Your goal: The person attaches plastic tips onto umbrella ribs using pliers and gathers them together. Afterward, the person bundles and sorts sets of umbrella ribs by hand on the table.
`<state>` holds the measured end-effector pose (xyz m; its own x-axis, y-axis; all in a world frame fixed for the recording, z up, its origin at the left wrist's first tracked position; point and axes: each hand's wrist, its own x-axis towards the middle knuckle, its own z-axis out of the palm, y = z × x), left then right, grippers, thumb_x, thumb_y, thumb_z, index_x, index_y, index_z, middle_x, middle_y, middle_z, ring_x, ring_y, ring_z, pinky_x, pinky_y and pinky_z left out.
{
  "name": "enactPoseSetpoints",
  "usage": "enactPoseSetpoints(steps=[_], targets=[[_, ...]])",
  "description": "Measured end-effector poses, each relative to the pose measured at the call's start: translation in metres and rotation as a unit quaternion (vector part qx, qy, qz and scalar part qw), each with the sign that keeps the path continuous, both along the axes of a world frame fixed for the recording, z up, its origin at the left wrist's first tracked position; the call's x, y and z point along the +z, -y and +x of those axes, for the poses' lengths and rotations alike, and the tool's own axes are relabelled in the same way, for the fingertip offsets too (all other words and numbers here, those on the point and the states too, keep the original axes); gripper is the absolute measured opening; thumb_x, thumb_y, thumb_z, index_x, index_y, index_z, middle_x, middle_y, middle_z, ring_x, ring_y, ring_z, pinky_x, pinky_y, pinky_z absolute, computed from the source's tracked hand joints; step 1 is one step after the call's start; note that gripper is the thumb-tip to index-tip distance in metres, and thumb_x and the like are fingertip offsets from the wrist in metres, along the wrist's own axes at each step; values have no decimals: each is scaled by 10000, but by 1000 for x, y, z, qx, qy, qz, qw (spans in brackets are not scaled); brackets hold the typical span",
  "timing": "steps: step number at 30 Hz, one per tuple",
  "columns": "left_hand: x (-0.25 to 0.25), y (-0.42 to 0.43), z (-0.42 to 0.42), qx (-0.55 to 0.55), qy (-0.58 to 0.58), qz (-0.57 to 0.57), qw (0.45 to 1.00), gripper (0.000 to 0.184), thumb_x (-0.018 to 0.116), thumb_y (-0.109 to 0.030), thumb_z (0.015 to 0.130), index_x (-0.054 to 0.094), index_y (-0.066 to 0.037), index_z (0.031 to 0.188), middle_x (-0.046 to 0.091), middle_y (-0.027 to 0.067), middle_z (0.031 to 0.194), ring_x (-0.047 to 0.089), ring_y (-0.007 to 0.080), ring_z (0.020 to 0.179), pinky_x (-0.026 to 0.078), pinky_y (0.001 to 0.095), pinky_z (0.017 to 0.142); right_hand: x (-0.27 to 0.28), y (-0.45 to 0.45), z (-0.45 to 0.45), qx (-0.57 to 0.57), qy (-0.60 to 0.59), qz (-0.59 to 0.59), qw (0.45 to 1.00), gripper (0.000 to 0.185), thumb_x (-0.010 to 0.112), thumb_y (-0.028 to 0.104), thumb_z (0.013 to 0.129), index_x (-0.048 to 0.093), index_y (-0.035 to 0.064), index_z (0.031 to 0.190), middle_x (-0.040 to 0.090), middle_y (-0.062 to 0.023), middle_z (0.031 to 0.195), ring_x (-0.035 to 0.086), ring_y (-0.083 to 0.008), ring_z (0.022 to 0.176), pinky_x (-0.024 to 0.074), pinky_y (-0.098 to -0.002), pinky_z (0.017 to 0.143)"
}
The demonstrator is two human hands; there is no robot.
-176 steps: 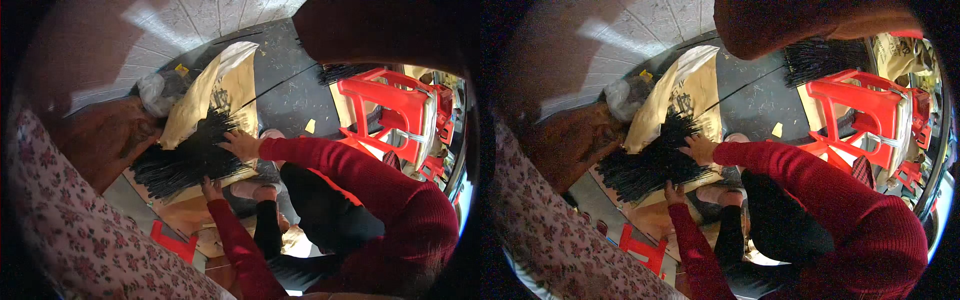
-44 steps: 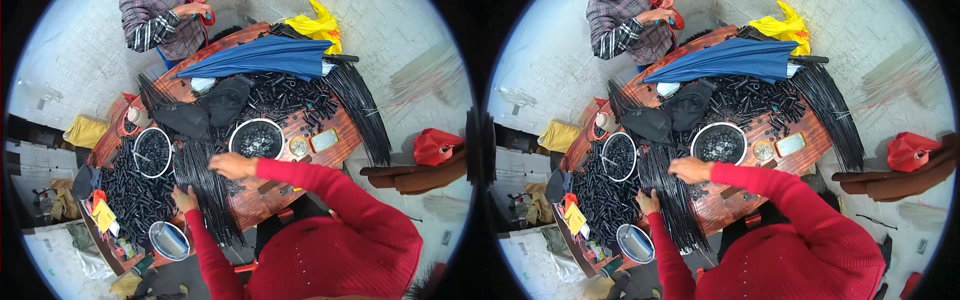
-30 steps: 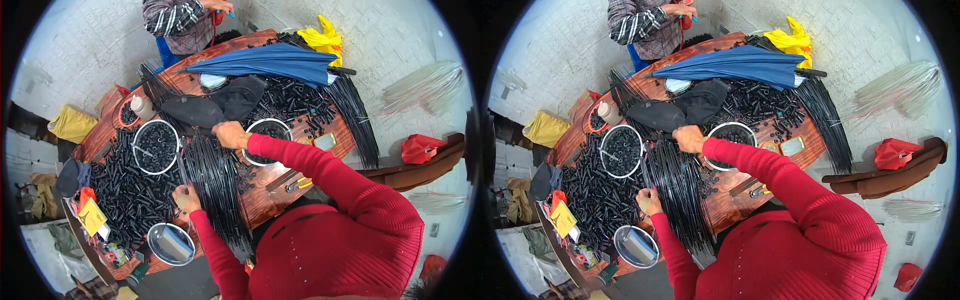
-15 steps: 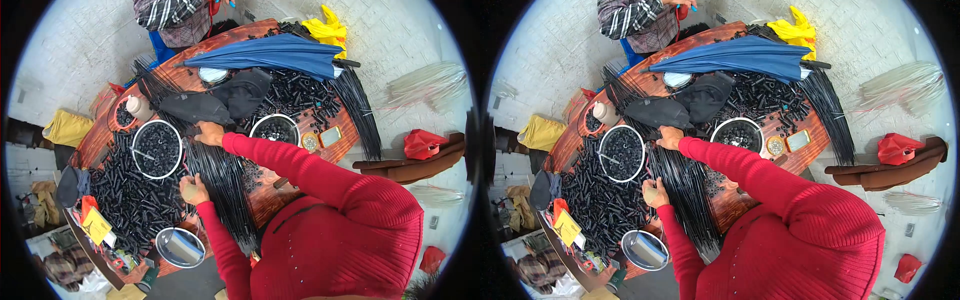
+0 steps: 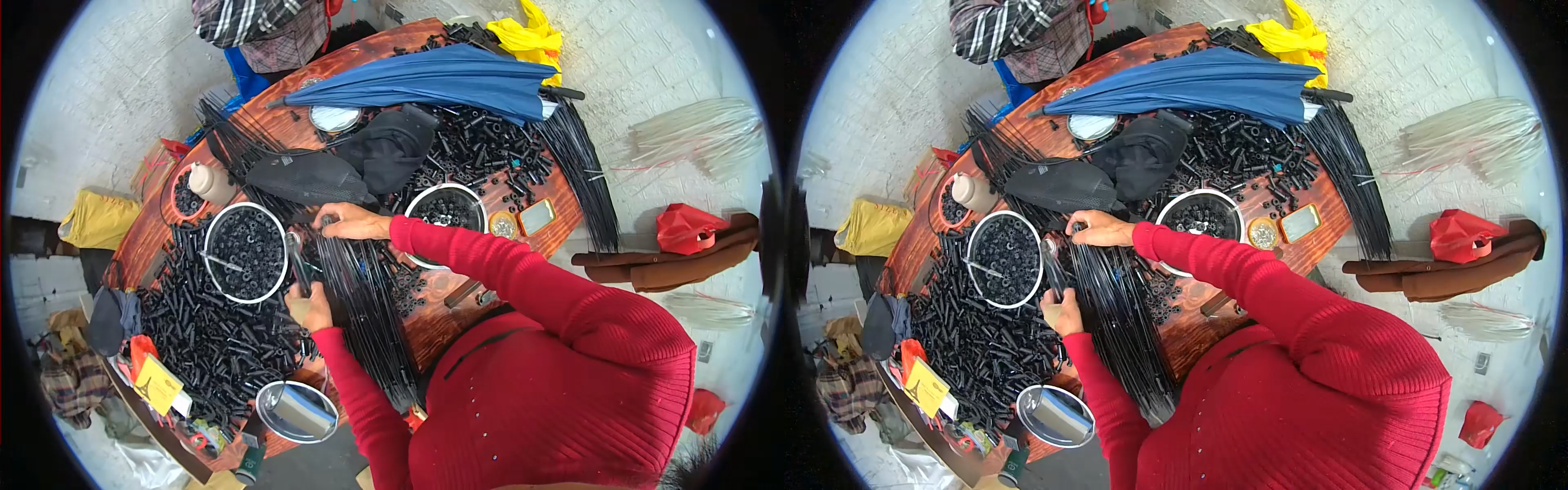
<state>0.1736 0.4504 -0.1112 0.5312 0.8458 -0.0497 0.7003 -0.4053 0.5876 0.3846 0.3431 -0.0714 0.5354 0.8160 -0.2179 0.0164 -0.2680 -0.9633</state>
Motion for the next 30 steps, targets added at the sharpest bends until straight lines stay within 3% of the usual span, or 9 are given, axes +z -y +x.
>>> enactPoseSetpoints(steps=[2, 3, 8, 11, 15, 19, 24, 26, 30], targets=[[-14, -13, -13, -43, 121, -77, 989, 260, 642, -159, 762, 620, 12, 957, 628, 130, 832, 616, 268, 708, 499, 355, 688, 20, 10, 0, 13, -113, -8, 993, 325, 651, 212, 760, 626, 45, 1038, 599, -60, 843, 545, -138, 756, 439, -298, 675], [26, -5, -7, 15, 178, -296, 938, 164, 580, -72, 817, 599, 20, 952, 632, 75, 805, 576, 164, 647, 491, 297, 638, 20, 11, -2, 8, -116, -6, 993, 325, 651, 212, 760, 626, 45, 1038, 599, -60, 843, 545, -138, 756, 439, -298, 675], [12, -15, -17, 30, 294, -408, 864, 147, 566, -18, 848, 568, 13, 992, 626, 39, 784, 541, 91, 603, 447, 238, 556, -3, 9, -3, -8, -61, -68, 996, 334, 640, 217, 768, 629, 39, 1050, 593, -32, 754, 541, -135, 661, 438, -304, 618], [20, -17, -17, 39, 275, -420, 864, 176, 574, -31, 856, 574, 0, 1029, 640, 62, 804, 555, 100, 619, 453, 237, 567, -17, 7, -5, -23, -40, -80, 996, 356, 645, 228, 757, 633, 34, 1055, 620, -43, 737, 567, -154, 633, 454, -318, 611], [39, -13, -7, 25, 239, -420, 875, 257, 596, -54, 868, 577, -6, 1119, 652, 75, 819, 563, 104, 634, 460, 232, 585, -6, 5, -4, 63, 87, -212, 971, 416, 661, 262, 724, 633, -5, 1042, 681, -106, 776, 653, -193, 647, 506, -315, 598], [38, -16, -6, 1, 206, -456, 866, 361, 638, -106, 876, 557, -1, 1212, 662, 80, 844, 567, 103, 655, 467, 234, 608, 12, -4, -3, 104, 41, -286, 952, 412, 692, 248, 718, 630, -14, 1030, 667, -104, 753, 644, -188, 627, 518, -306, 552], [39, -24, -12, -23, 202, -543, 814, 405, 678, -188, 883, 556, 13, 1214, 672, 107, 941, 594, 126, 726, 487, 253, 663, 28, -9, -7, 83, -79, -205, 972, 398, 735, 226, 716, 631, -14, 1015, 647, -99, 732, 635, -179, 616, 527, -304, 528], [40, -22, -14, -3, 202, -554, 808, 409, 674, -184, 882, 545, 3, 1222, 669, 108, 963, 605, 141, 752, 495, 261, 684, 32, -18, -15, 72, -148, -98, 981, 381, 765, 209, 723, 631, -15, 1001, 626, -89, 718, 615, -163, 602, 521, -287, 534], [53, -16, -21, 8, 230, -580, 781, 409, 666, -179, 882, 528, -5, 1225, 659, 127, 1029, 632, 188, 822, 519, 292, 737, 49, -38, -24, 104, -95, -74, 987, 381, 764, 212, 738, 632, -21, 1009, 625, -86, 722, 595, -160, 578, 515, -284, 545]])
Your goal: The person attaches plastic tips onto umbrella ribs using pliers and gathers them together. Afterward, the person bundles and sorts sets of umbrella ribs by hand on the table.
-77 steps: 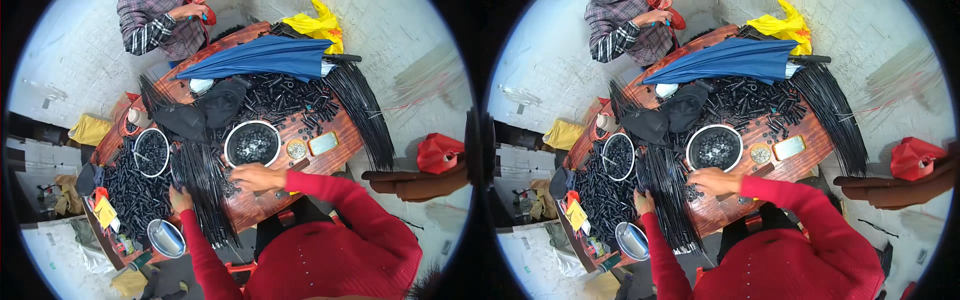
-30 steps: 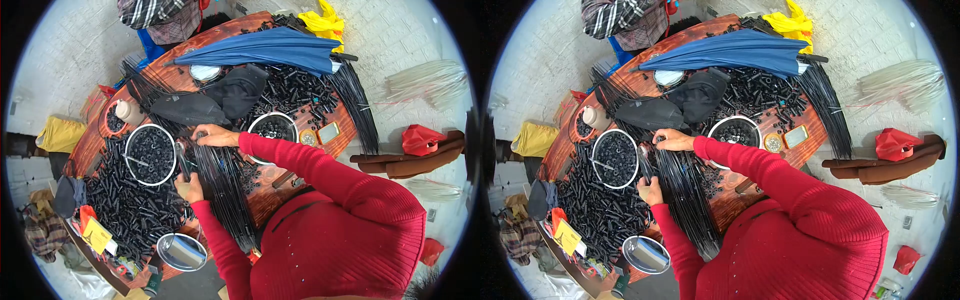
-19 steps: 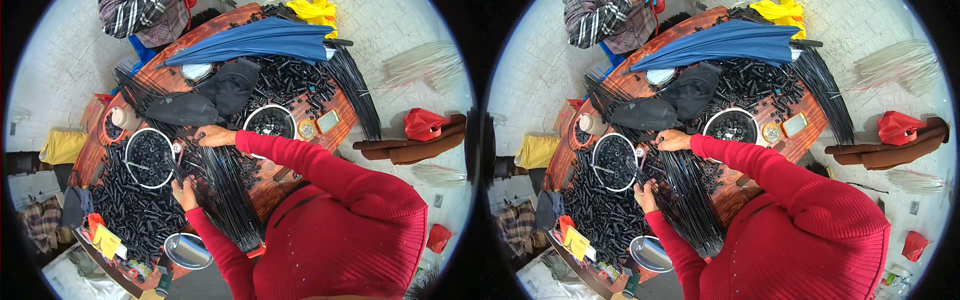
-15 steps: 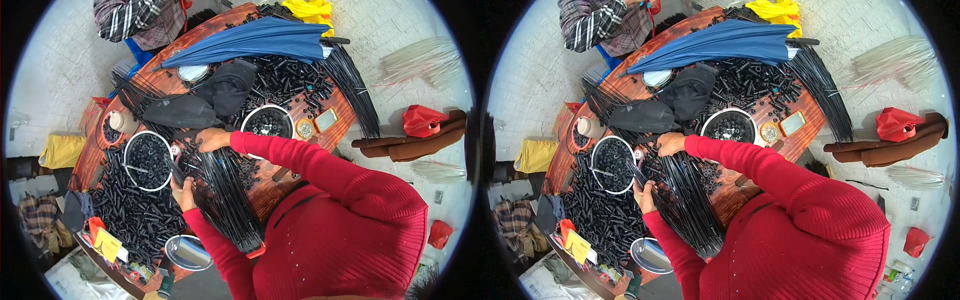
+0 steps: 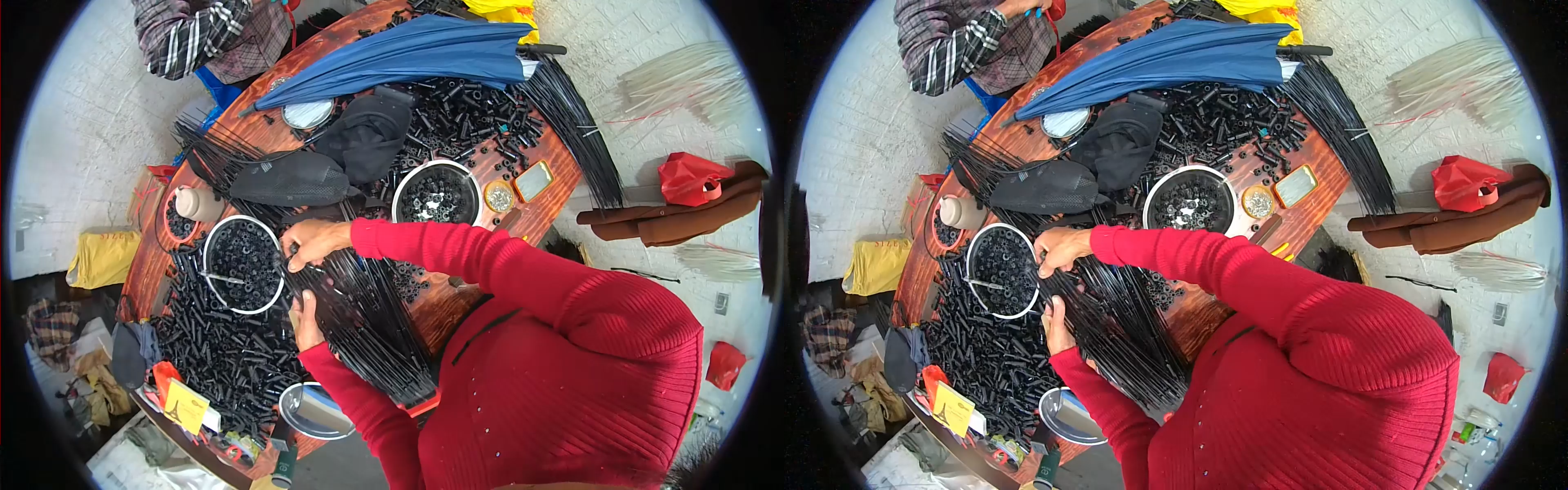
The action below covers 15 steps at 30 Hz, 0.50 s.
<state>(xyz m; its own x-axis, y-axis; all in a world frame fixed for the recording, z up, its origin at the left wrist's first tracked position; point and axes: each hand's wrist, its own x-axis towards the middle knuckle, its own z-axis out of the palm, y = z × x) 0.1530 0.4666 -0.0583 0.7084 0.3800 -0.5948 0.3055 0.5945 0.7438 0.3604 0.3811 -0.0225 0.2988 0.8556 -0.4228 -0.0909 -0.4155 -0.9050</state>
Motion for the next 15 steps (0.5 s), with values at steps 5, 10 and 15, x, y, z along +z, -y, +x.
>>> enactPoseSetpoints(steps=[5, 10, 15], targets=[[14, -2, -1, -42, 55, -25, 997, 403, 677, -126, 859, 512, -7, 1207, 656, 138, 1004, 650, 240, 868, 555, 347, 762, 10, -12, -12, -5, 36, -15, 999, 393, 732, 220, 760, 614, -10, 1056, 614, -67, 691, 585, -145, 552, 470, -299, 521], [30, 4, 7, -18, 9, -44, 999, 412, 714, -47, 805, 509, -49, 1163, 642, 71, 922, 648, 209, 805, 559, 328, 729, -10, -8, -2, -1, -103, 75, 992, 461, 717, 330, 788, 637, -34, 1060, 664, -100, 783, 648, -172, 659, 546, -296, 598], [24, 1, 0, 26, 14, -19, 999, 531, 708, 10, 771, 474, -28, 1246, 646, 106, 1000, 665, 212, 807, 557, 335, 724, -31, 21, 68, 81, 167, -89, 979, 223, 631, 193, 802, 692, 30, 940, 699, -100, 855, 673, -183, 794, 518, -337, 702]])
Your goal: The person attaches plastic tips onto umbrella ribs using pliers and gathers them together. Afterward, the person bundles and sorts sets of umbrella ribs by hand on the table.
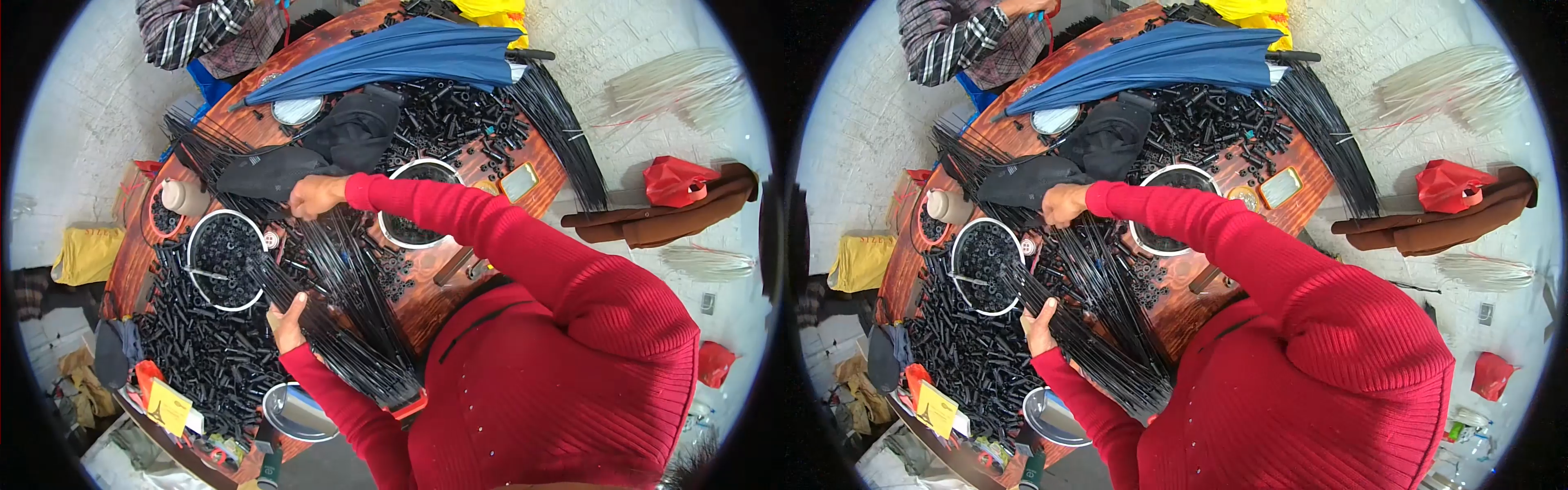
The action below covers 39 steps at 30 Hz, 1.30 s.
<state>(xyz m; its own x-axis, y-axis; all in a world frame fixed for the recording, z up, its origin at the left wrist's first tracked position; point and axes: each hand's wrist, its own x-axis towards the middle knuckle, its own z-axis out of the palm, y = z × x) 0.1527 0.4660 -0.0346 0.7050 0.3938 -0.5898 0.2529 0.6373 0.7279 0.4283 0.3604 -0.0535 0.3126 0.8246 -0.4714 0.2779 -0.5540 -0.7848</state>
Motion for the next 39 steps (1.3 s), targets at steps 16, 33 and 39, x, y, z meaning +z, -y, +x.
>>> enactPoseSetpoints(steps=[16, 33, 39], targets=[[-5, -8, -3, -10, 19, 21, 1000, 320, 738, -28, 781, 575, -41, 1056, 645, 38, 860, 631, 141, 687, 543, 264, 656, -27, 9, -28, 190, 438, 54, 877, 327, 610, 186, 763, 679, 231, 1079, 649, -188, 1099, 665, -325, 915, 513, -439, 737], [-33, -14, 3, -34, -4, 5, 999, 441, 772, -28, 745, 563, -36, 1133, 651, 62, 999, 646, 174, 826, 540, 309, 751, 19, -33, -45, 225, 388, 176, 876, 346, 693, 149, 696, 606, 212, 1025, 548, -93, 1063, 564, -340, 977, 470, -451, 753], [-25, -15, 0, -24, -36, -4, 999, 471, 767, -20, 744, 552, -29, 1163, 646, 57, 1029, 633, 178, 865, 525, 313, 798, 18, -44, -46, 229, 236, 136, 934, 434, 677, 87, 687, 553, 152, 1098, 565, -85, 1105, 571, -326, 1061, 465, -508, 790]])
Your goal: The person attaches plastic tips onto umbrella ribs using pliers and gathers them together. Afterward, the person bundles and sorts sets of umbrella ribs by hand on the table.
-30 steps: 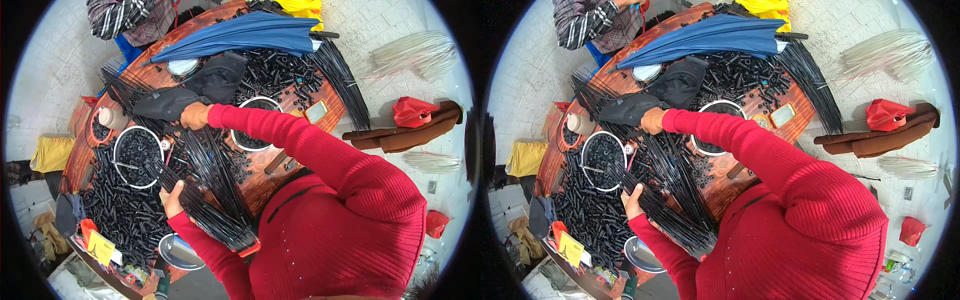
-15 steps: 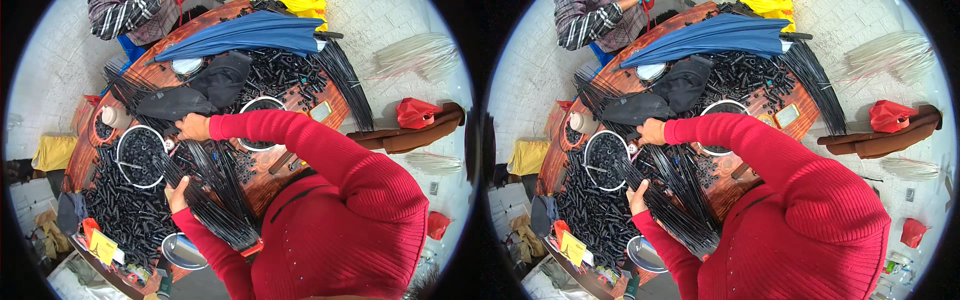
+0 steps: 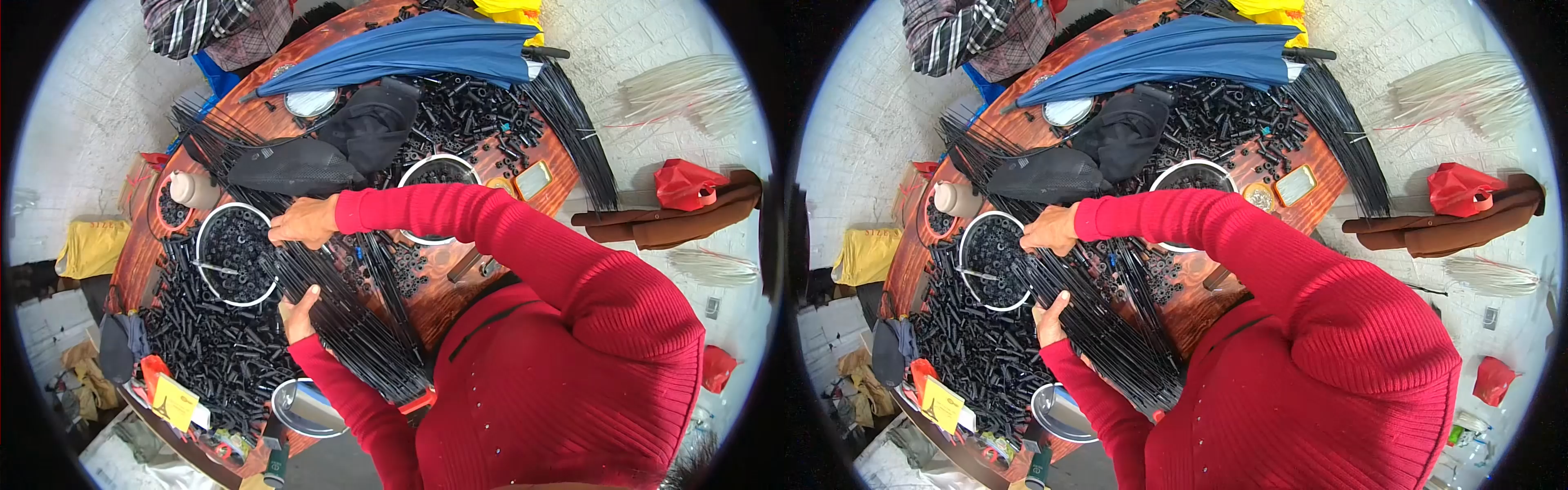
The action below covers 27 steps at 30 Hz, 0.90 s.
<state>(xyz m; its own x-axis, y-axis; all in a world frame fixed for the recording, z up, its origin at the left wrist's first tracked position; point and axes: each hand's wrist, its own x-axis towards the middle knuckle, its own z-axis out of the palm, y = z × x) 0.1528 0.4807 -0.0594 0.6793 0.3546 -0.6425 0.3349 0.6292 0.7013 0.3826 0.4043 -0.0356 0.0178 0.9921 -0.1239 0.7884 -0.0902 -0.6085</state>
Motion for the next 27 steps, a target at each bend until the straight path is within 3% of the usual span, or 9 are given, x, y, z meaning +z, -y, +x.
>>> enactPoseSetpoints(steps=[3, 5, 8, 16, 20, 21, 22, 24, 27], targets=[[-1, 1, 1, 17, -7, -2, 1000, 480, 755, -7, 744, 550, -15, 1177, 652, 65, 1029, 636, 186, 874, 523, 313, 808, 2, 3, -1, -15, -28, -6, 999, 472, 669, 76, 688, 547, 132, 1140, 573, -101, 1137, 567, -330, 1090, 459, -508, 829], [-3, -1, 3, -30, 24, 1, 999, 467, 745, 5, 742, 559, -6, 1170, 659, 73, 1027, 639, 188, 881, 522, 315, 814, 1, 4, -2, -23, -42, -9, 999, 491, 665, 70, 688, 544, 121, 1162, 576, -109, 1154, 564, -331, 1104, 456, -507, 848], [0, -2, 6, -46, 42, 3, 998, 457, 735, 20, 739, 567, 2, 1164, 664, 81, 1024, 642, 189, 883, 522, 315, 816, -9, 3, -5, -51, -120, 54, 990, 515, 642, 33, 684, 512, 73, 1181, 565, -141, 1156, 571, -371, 1050, 450, -449, 865], [9, -8, 15, -80, 61, 3, 995, 451, 714, 42, 729, 576, 14, 1157, 665, 82, 1007, 646, 190, 861, 526, 313, 799, -5, 14, -18, -150, -226, 18, 962, 577, 647, 52, 707, 476, 15, 1257, 586, -179, 1163, 568, -344, 1089, 446, -406, 907], [19, 1, 19, -79, 43, 4, 996, 443, 723, 20, 717, 577, 30, 1135, 661, 87, 978, 647, 196, 836, 529, 314, 779, -6, 35, 8, -144, -208, -9, 967, 550, 648, 104, 711, 529, 20, 1241, 672, -138, 1026, 640, -311, 951, 497, -393, 809], [23, 3, 20, -74, 39, 1, 996, 440, 723, 18, 716, 577, 33, 1131, 661, 90, 976, 648, 198, 830, 529, 315, 774, -5, 42, 22, -136, -165, -48, 976, 423, 635, 78, 717, 589, 7, 1131, 661, -125, 1027, 642, -291, 944, 502, -382, 785], [25, 5, 21, -69, 36, -2, 997, 437, 724, 16, 715, 578, 35, 1126, 660, 94, 975, 648, 199, 824, 530, 316, 769, -8, 49, 34, -135, -162, -50, 976, 423, 635, 78, 717, 589, 7, 1131, 661, -125, 1027, 642, -291, 944, 502, -382, 785], [16, 3, 22, -66, 43, 1, 997, 418, 709, 29, 723, 580, 37, 1120, 660, 99, 970, 653, 200, 796, 542, 312, 745, -13, 64, 50, -21, 76, -143, 987, 247, 622, 106, 722, 655, 34, 955, 658, -80, 1007, 624, -299, 957, 500, -401, 772], [13, 7, 28, -65, 16, -7, 998, 411, 695, 43, 727, 581, 36, 1122, 663, 106, 974, 662, 208, 795, 555, 305, 733, -25, 88, 51, 15, 179, -61, 982, 164, 618, 132, 728, 658, 59, 870, 643, -54, 976, 601, -284, 976, 498, -408, 772]])
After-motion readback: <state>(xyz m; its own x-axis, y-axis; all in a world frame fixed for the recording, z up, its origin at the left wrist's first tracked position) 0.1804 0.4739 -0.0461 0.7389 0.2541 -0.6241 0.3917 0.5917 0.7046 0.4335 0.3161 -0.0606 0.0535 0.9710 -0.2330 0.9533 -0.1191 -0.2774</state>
